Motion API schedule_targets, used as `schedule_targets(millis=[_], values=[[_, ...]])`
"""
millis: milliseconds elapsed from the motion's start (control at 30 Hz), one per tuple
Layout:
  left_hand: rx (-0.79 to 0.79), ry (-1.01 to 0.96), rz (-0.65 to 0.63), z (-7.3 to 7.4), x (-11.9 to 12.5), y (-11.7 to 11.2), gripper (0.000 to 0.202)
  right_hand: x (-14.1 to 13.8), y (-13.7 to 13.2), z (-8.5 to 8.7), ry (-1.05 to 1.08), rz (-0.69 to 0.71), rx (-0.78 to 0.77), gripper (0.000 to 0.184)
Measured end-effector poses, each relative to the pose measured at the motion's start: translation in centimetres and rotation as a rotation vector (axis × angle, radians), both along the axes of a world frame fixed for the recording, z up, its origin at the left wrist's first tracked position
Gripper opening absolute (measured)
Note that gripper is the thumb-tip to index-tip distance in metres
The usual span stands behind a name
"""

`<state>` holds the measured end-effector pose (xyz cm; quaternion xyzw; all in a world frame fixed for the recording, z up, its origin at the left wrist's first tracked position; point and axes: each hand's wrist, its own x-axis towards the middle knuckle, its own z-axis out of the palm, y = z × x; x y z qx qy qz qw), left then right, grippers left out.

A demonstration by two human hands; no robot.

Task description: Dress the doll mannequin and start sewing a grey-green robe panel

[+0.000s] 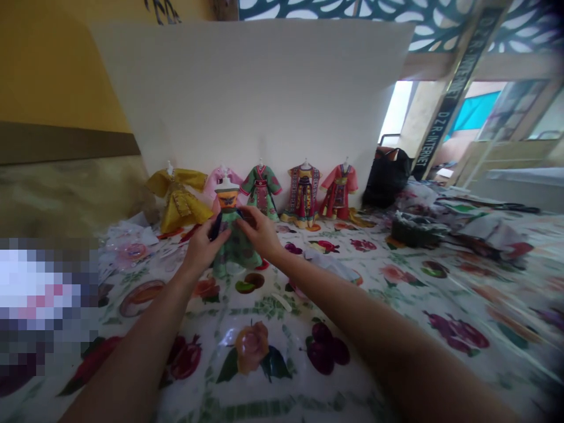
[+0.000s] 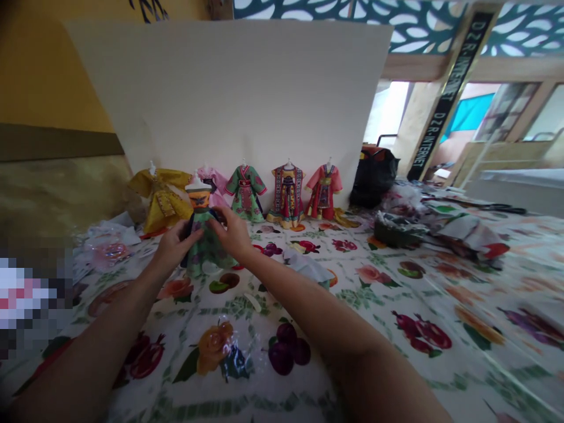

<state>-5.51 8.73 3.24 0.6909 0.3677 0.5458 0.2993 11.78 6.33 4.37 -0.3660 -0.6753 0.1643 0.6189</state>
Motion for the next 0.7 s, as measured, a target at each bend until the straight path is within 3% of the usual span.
schedule_targets(millis=[400,700], values=[[0.004,0.02,-0.038,-0.5,0.3,0.3,0.054,-0.5,-0.1,-0.7,-0.039,-0.13,0.081,0.017],[0.012,0.028,-0.05,-0.2,0.8,-0.3,0.053,-0.9,-0.3,-1.2,0.04,-0.081,0.046,0.041]])
